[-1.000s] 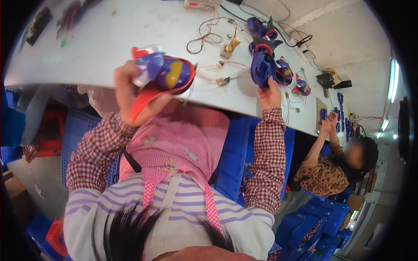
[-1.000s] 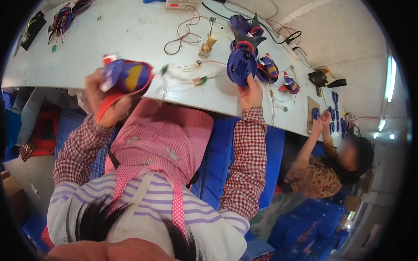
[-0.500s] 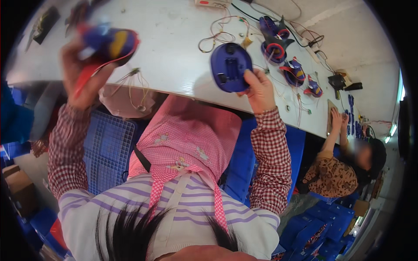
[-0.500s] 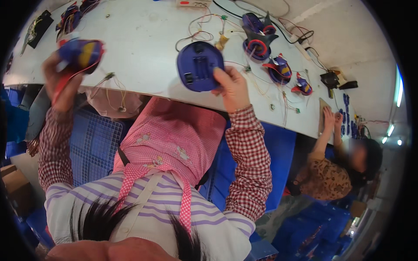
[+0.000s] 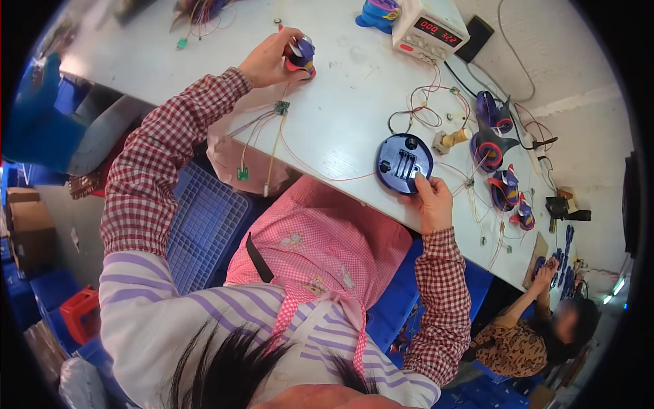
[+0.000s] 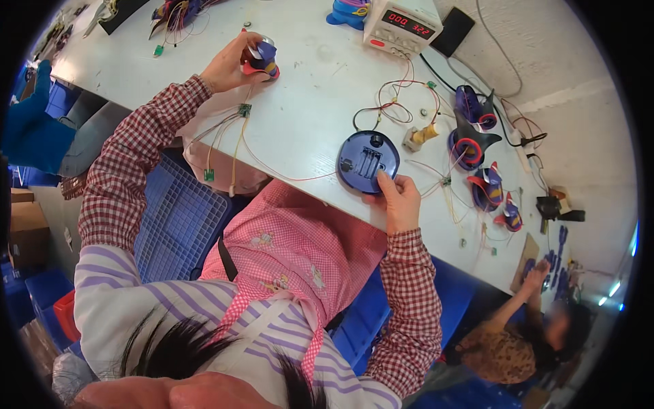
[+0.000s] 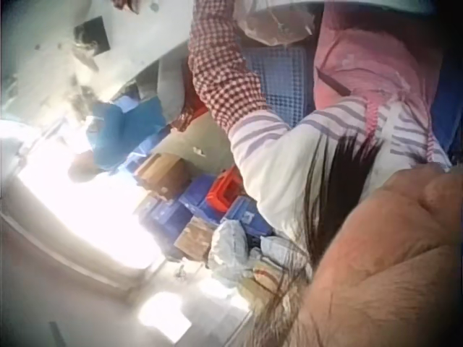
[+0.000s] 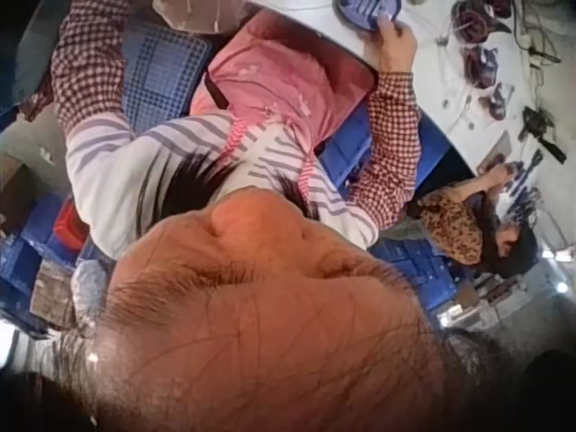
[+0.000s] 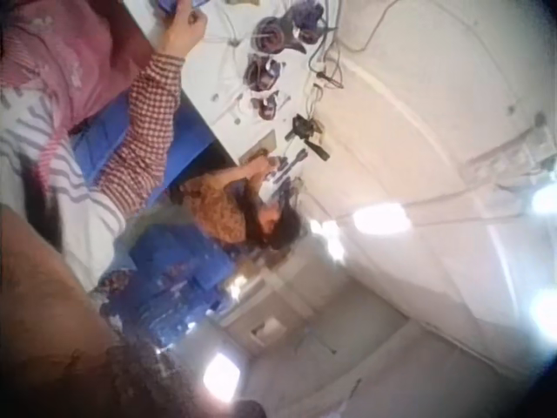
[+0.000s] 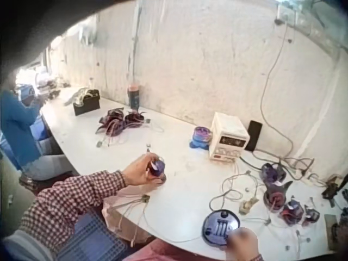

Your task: Assembling small motor and fan components into plastic housings at a workbench.

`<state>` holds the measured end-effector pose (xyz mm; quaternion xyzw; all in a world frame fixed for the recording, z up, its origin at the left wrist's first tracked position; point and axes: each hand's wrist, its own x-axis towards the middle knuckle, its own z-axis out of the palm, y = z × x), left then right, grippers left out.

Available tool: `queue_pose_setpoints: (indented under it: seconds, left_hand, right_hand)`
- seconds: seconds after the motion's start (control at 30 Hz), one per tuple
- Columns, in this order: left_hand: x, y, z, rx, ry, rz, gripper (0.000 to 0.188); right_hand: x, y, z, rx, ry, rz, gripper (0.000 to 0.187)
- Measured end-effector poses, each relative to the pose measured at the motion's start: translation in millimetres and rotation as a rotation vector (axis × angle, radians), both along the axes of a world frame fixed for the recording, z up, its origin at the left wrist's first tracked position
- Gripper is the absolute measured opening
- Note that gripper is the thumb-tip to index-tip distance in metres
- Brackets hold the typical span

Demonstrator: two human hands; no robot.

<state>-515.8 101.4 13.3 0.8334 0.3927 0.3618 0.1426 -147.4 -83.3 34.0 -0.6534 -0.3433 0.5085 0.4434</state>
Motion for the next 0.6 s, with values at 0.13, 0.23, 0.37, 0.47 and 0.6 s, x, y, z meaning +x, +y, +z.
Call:
queue_pose_setpoints:
  seconds: [0.13, 0.23, 0.37, 0.47, 0.6]
  left_hand:
    - [-11.6, 29.0, -18.1, -0.109, -0.059, -0.143, 0.056]
    - [-15.0, 38.0, -18.5, -0.229, -0.185, -0.192, 0.058]
    - [-17.5, 31.1, -10.8, -0.626, -0.526, -0.307, 0.07]
    - [-16.7, 20.6, -6.0, -0.722, -0.555, -0.215, 0.082]
    - [-36.3, 6.8, -17.2, -0.692, -0.714, -0.082, 0.074]
  right_hand:
    - [15.7, 19.8, 20.3, -0.266, -0.257, 0.2, 0.036]
    - [36.8, 27.5, 23.4, -0.092, -0.44, 0.142, 0.034]
    - [74.5, 74.3, -10.5, 0.493, -0.777, 0.054, 0.047]
    - [73.4, 107.2, -16.7, 0.588, -0.808, 0.056, 0.054]
    - [86.6, 121.1, -22.7, 0.482, -1.031, 0.175, 0.04]
